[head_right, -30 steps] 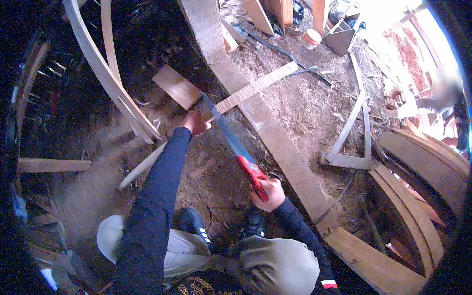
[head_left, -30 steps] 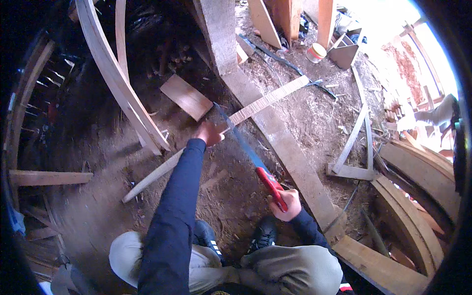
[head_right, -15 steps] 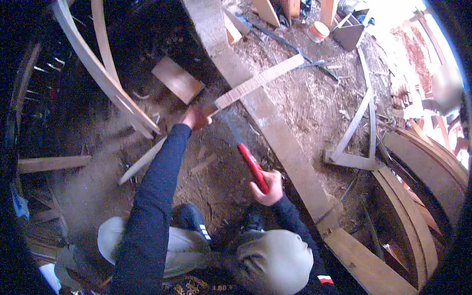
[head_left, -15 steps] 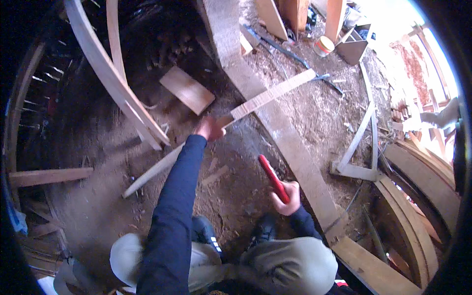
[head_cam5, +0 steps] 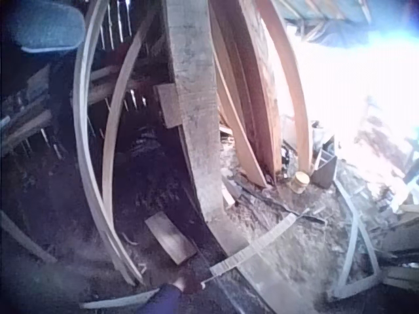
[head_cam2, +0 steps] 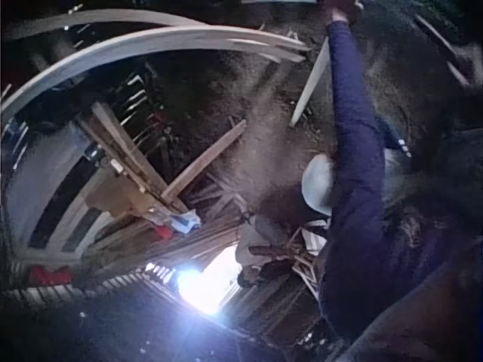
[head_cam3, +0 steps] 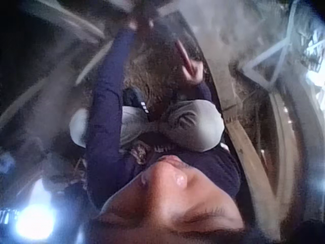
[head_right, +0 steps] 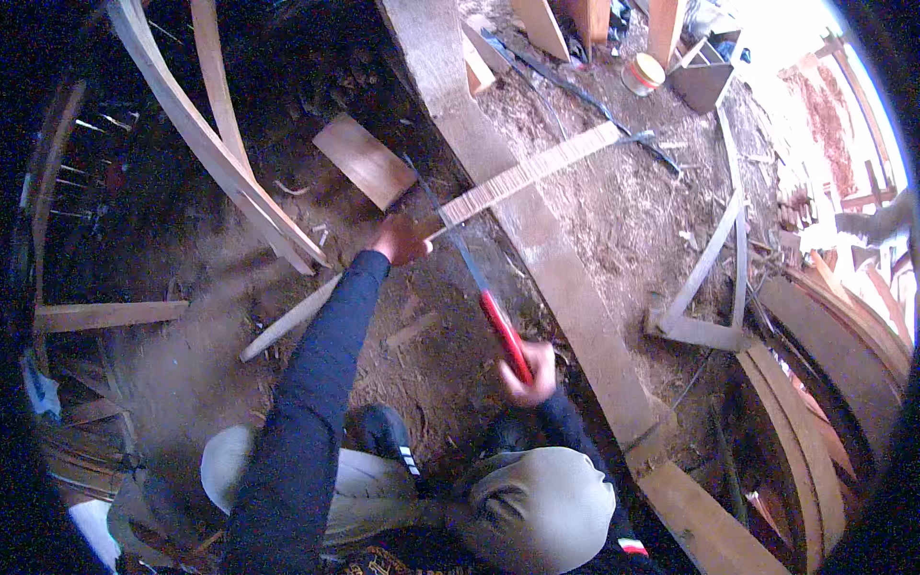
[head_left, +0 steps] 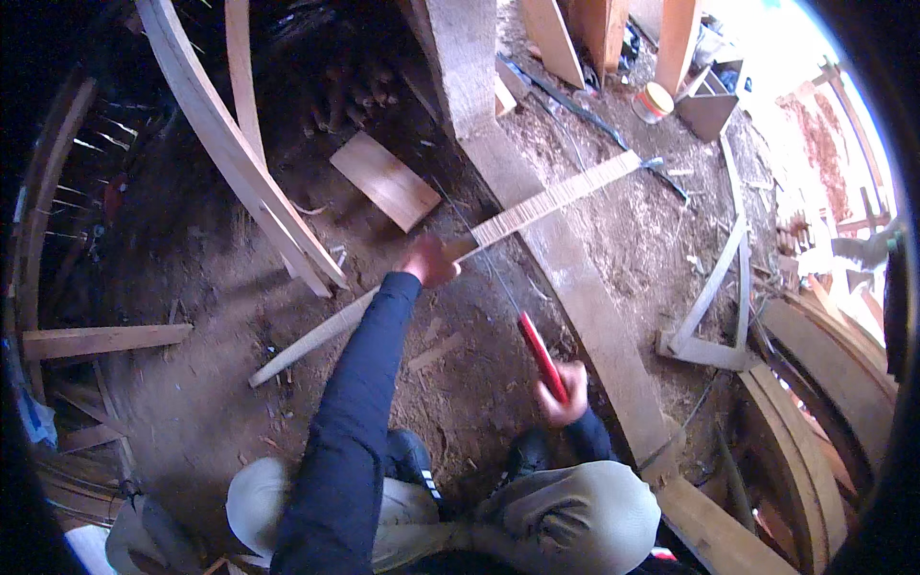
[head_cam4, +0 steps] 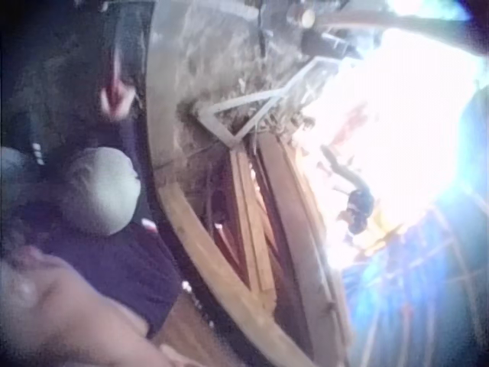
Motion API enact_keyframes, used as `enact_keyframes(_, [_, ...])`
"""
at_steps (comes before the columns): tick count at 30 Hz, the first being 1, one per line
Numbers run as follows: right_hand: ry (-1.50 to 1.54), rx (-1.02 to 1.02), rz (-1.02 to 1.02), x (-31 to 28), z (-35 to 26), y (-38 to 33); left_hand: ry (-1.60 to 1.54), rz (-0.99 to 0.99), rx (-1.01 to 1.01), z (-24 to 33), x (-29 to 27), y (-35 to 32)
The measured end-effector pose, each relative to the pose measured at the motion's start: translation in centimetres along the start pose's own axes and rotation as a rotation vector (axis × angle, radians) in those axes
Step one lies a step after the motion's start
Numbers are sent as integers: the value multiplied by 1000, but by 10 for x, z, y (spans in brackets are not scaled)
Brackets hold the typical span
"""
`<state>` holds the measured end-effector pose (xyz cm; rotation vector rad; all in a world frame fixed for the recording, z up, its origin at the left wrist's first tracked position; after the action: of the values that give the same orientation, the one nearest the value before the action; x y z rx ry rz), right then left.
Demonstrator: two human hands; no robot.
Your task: The person uses a red hand saw to cut a long, thin strip of light-colored wood. They hold the wood steady with their left hand while sawing with their right hand, working in a cluttered workshop environment.
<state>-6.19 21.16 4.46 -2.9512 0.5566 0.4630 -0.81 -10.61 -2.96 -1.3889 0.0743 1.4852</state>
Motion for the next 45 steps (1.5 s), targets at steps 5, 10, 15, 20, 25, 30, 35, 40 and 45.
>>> enact_keyframes(5, [-209, -135, 58, 9, 8, 50, 172, -41, 85, -3, 20, 26])
enact_keyframes(10, [-60, 6, 55, 7, -3, 20, 132, -148, 160, 22, 27, 11])
enact_keyframes(15, [-68, -13, -31, 7, -7, 30, 157, -15, 63, -1, 25, 2])
enact_keyframes(20, [-94, -112, 49, 13, 12, 17, -16, -39, 35, 21, 13, -12])
enact_keyframes(25, [-231, -156, 343, 9, -14, 13, 80, 66, 73, 7, 23, -11])
enact_keyframes(30, [-102, -97, 336, 6, -8, 10, 176, 199, 130, 4, 26, -8])
enact_keyframes(35, [-10, 46, 271, -5, -23, 16, 146, 422, 46, 23, 27, -32])
enact_keyframes(40, [-144, 15, 147, -14, -108, 71, 164, 570, 61, 8, 26, -44])
enact_keyframes(45, [-235, 8, -61, -19, -98, 74, 133, 565, 95, 13, 20, -41])
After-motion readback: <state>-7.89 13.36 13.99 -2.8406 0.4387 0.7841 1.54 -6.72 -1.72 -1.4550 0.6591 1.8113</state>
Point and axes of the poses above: each hand's wrist, its own y-axis towards the middle knuckle, its own x-axis out of the palm, z = x × y, the point moved 6 cm from there along y, towards the middle knuckle, and after that the axes turned 9 degrees about -z, right-handed, at the moved point
